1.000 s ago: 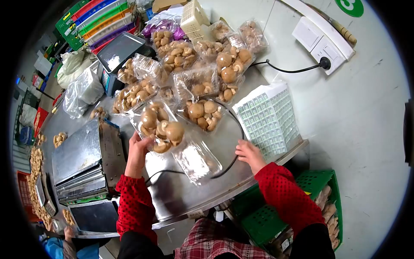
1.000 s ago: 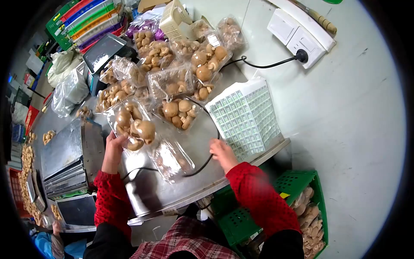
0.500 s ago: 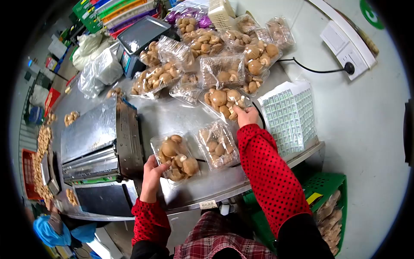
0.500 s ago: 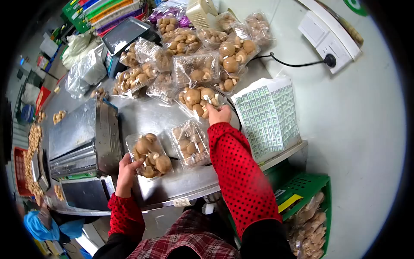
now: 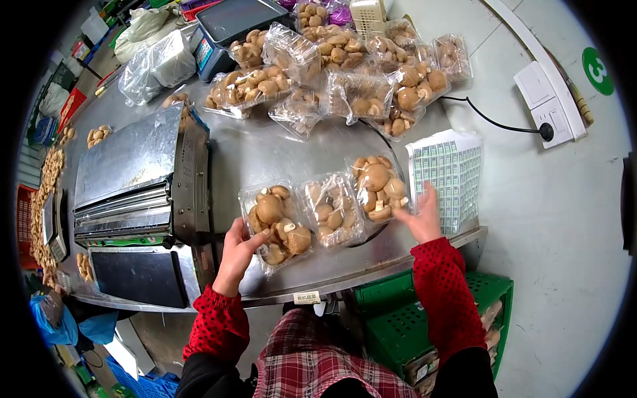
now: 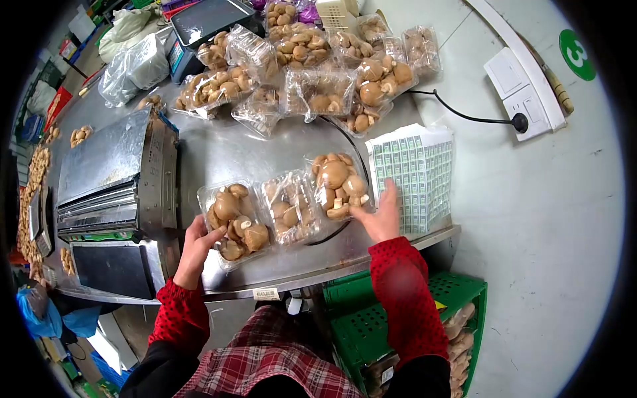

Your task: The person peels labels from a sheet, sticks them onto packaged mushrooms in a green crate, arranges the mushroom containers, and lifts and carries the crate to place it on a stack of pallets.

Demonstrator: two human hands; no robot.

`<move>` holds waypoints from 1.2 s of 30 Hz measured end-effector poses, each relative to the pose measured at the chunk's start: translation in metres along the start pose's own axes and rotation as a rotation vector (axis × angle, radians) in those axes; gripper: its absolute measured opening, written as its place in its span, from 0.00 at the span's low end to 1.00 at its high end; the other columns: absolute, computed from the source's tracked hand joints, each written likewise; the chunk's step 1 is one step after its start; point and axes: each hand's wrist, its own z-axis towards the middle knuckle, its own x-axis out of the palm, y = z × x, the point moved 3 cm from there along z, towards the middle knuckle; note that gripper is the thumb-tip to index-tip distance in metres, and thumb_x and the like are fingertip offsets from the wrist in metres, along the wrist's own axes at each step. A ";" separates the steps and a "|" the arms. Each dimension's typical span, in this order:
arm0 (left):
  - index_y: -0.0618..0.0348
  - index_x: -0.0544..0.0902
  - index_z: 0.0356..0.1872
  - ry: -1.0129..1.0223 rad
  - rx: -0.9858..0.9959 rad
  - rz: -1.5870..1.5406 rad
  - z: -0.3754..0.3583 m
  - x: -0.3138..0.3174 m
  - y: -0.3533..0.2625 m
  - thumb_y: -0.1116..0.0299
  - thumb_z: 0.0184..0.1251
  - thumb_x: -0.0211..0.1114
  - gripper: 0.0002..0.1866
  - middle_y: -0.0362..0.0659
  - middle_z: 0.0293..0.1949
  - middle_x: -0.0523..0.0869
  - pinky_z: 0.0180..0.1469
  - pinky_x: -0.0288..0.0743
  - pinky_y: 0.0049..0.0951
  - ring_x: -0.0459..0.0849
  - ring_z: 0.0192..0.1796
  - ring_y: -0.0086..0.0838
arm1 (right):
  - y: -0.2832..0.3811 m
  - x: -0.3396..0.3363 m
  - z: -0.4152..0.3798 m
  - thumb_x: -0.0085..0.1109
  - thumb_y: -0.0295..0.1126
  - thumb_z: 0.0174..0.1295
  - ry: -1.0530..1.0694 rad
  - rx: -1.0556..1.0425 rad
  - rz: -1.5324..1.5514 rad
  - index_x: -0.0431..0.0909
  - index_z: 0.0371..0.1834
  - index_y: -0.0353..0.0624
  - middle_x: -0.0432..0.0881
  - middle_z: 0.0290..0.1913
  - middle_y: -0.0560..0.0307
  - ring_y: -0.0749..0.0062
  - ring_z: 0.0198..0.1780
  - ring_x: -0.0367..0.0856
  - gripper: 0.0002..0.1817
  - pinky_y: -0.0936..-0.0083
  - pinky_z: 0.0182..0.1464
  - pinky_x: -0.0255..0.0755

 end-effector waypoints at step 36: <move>0.70 0.76 0.56 -0.113 0.042 -0.033 -0.014 0.005 0.002 0.73 0.66 0.65 0.20 0.44 0.49 0.85 0.55 0.72 0.25 0.81 0.50 0.22 | 0.007 0.036 0.079 0.75 0.49 0.48 0.083 -0.099 -0.194 0.73 0.57 0.24 0.83 0.48 0.34 0.49 0.51 0.82 0.42 0.64 0.59 0.73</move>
